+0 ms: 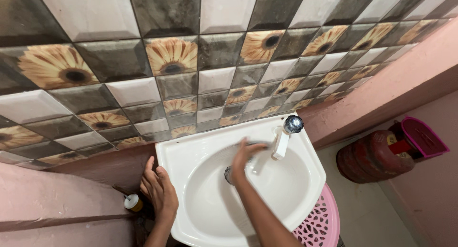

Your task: The person scrubs a white bathroom sink using a metal scouring pad while water runs from the faucet. They clean the basin, the drain area, and the faucet fixture repeatedly.

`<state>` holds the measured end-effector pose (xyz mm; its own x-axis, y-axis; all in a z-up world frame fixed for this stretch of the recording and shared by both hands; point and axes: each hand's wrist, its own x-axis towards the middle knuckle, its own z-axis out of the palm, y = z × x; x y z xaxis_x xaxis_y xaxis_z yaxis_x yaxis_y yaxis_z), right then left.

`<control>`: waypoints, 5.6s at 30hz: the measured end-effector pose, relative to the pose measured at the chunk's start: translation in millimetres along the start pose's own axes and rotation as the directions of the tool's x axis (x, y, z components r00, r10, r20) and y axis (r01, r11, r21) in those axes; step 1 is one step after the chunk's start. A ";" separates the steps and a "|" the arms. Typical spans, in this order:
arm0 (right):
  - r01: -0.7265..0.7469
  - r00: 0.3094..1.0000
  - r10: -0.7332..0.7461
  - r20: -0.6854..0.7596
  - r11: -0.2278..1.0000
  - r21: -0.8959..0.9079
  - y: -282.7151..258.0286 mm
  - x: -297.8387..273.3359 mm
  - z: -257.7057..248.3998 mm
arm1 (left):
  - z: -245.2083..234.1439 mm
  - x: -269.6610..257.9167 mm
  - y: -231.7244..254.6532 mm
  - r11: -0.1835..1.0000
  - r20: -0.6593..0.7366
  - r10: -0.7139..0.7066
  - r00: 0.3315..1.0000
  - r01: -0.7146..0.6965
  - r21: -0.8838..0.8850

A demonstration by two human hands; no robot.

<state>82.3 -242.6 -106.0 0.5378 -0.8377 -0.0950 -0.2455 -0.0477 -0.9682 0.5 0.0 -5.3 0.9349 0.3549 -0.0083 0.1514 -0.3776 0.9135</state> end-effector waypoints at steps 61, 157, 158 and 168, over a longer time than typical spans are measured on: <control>0.870 0.088 0.617 0.782 0.335 -0.362 -63.4 -8.5 -179.2 | 5.9 -3.7 -3.0 0.987 -0.018 -0.043 0.999 0.045 0.153; 0.781 0.159 0.656 0.738 0.373 -0.500 -91.7 0.6 -265.7 | 17.8 7.1 -12.8 0.935 -0.025 -0.071 0.997 0.075 0.348; 0.899 0.168 0.590 0.790 0.238 -0.369 -78.2 20.2 -267.4 | 16.9 7.7 -12.6 0.933 -0.029 -0.075 0.997 0.081 0.351; 0.513 0.419 0.475 0.773 0.579 -0.634 52.2 6.5 -77.5 | 12.8 1.0 -3.8 0.959 -0.051 -0.041 0.998 0.053 0.280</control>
<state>10.5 -292.7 -139.2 0.7327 0.0468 -0.6790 -0.3777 -0.8019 -0.4629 5.0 -9.1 -14.0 0.9104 0.4130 -0.0248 0.2850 -0.5824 0.7613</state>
